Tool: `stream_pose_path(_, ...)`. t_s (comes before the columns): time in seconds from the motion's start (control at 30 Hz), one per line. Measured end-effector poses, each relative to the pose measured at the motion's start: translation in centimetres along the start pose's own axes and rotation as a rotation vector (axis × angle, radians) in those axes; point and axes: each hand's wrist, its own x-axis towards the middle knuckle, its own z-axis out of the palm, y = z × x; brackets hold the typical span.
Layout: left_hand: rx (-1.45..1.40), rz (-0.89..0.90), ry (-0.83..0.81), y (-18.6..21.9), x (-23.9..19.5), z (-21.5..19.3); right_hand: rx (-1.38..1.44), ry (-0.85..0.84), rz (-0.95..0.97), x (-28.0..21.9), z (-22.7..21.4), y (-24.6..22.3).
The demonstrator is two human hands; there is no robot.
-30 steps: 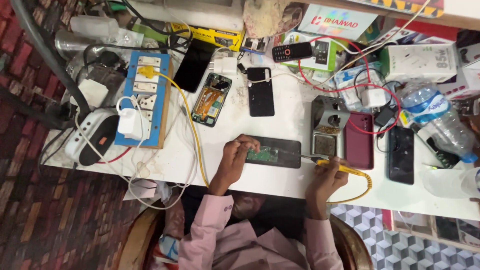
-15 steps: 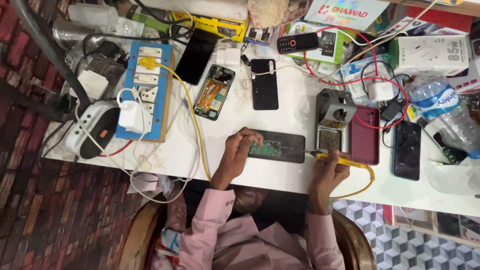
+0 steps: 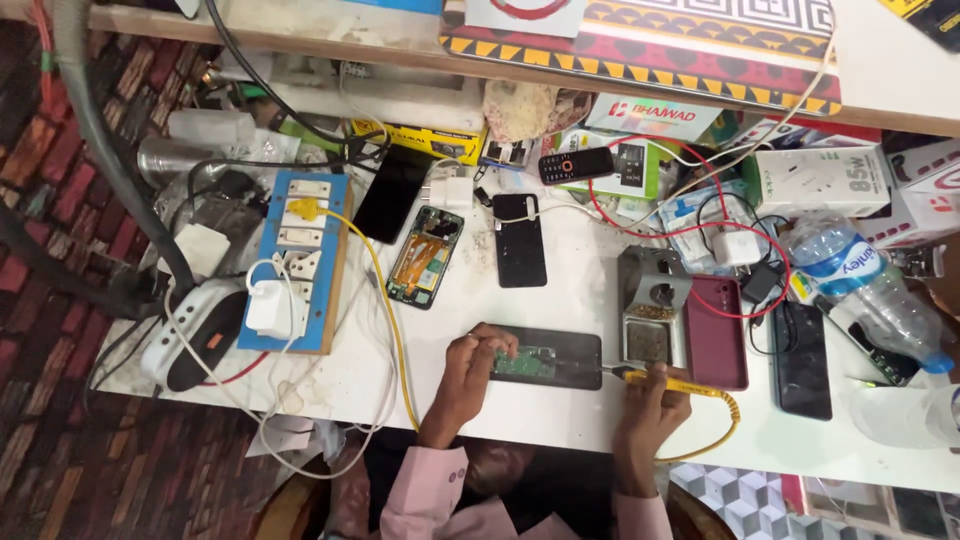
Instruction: The person uses a soldering iron and a small tool to work on the exposed circuit board of a disassembled smartphone. They repeatedly apply heat to specific points on the board while manipulating components with the other hand.
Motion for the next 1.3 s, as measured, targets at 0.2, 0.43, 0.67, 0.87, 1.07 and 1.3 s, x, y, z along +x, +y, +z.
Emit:
stream_pose_path(0.2,-0.03,-0.009,0.005,0.2,0.1,0.1,-0.033,-0.007,0.014,0.2,0.4,-0.6)
stream_pose_path(0.43,-0.121,0.001,-0.006,0.3,0.4,-0.1,-0.083,-0.014,0.006,0.3,0.9,-0.7)
stream_pose_path(0.67,-0.047,-0.088,0.036,-0.1,0.6,0.2,-0.148,0.003,0.003,0.4,0.9,-1.4)
stream_pose_path(0.87,-0.053,-0.013,0.017,0.5,0.5,0.1,-0.098,-0.033,-0.002,0.3,1.0,-1.0)
stream_pose_path(1.07,-0.016,-0.107,0.052,0.6,0.6,0.0,-0.094,-0.041,0.007,0.2,0.8,-1.0)
stream_pose_path(1.3,-0.004,-0.119,0.049,0.0,0.5,-0.1,-0.068,-0.002,0.042,0.3,0.9,-1.0)
